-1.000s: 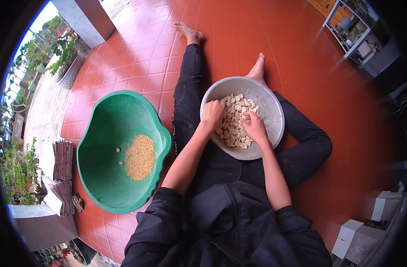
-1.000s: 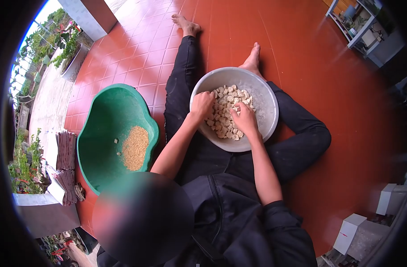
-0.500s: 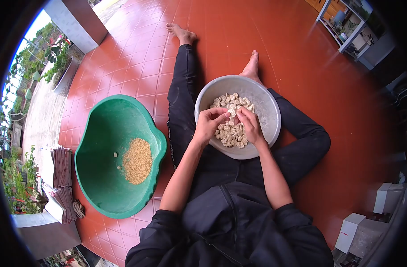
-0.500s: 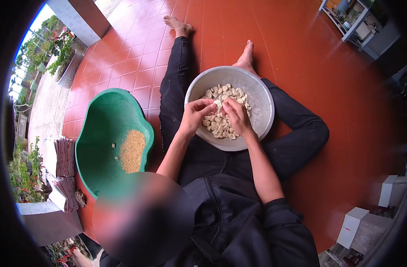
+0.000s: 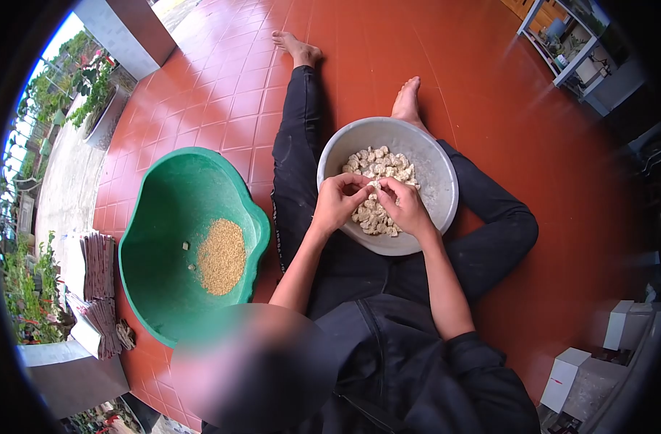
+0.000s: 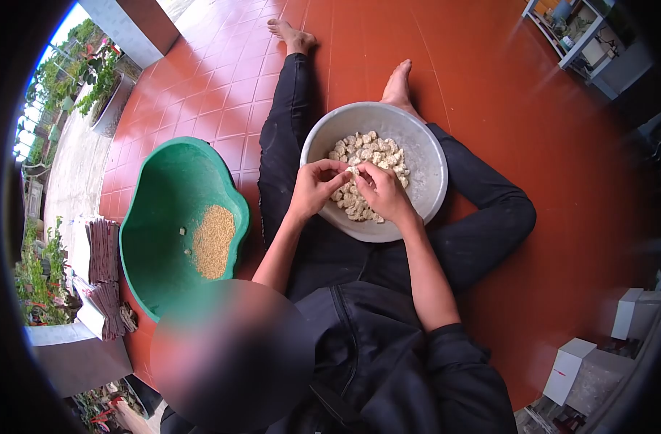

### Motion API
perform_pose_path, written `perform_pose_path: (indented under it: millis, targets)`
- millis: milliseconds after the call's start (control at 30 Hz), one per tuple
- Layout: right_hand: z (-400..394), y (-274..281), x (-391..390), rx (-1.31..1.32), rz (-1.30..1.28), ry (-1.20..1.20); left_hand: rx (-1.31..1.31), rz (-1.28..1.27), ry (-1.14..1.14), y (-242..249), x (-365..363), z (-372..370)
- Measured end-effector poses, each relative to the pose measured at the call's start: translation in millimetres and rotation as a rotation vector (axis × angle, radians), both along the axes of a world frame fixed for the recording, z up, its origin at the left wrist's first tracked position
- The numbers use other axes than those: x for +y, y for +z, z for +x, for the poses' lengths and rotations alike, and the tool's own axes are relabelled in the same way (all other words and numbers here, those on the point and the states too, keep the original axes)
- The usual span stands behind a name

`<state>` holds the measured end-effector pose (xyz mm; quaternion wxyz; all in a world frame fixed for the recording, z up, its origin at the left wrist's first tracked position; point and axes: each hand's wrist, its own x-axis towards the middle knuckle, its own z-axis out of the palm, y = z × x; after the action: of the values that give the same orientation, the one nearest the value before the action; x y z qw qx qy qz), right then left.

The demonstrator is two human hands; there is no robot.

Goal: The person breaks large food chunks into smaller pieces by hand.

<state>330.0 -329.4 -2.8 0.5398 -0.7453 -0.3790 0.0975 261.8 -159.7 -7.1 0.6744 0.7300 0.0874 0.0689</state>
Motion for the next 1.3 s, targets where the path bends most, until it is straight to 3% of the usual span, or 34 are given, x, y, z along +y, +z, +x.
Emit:
perform_pose_path:
  millis: [400, 567, 733, 1300]
  targets:
    - [2.2, -17.9, -0.4, 0.099, -0.102, 0.087, -0.039, 0.083, -0.011, -11.0, 2.4, 0.3]
    - [2.1, -21.2, 0.6, -0.064, -0.125, 0.054, -0.028, 0.113, -0.036, -7.0, 3.8, -1.0]
    - [0.1, -11.3, 0.4, -0.067, -0.055, 0.049, -0.081, 0.096, -0.025, -9.3, 1.6, -1.0]
    - [-0.9, -38.3, 9.6, -0.002, -0.107, -0.009, -0.073, 0.442, 0.076, -11.7, -5.0, -7.3]
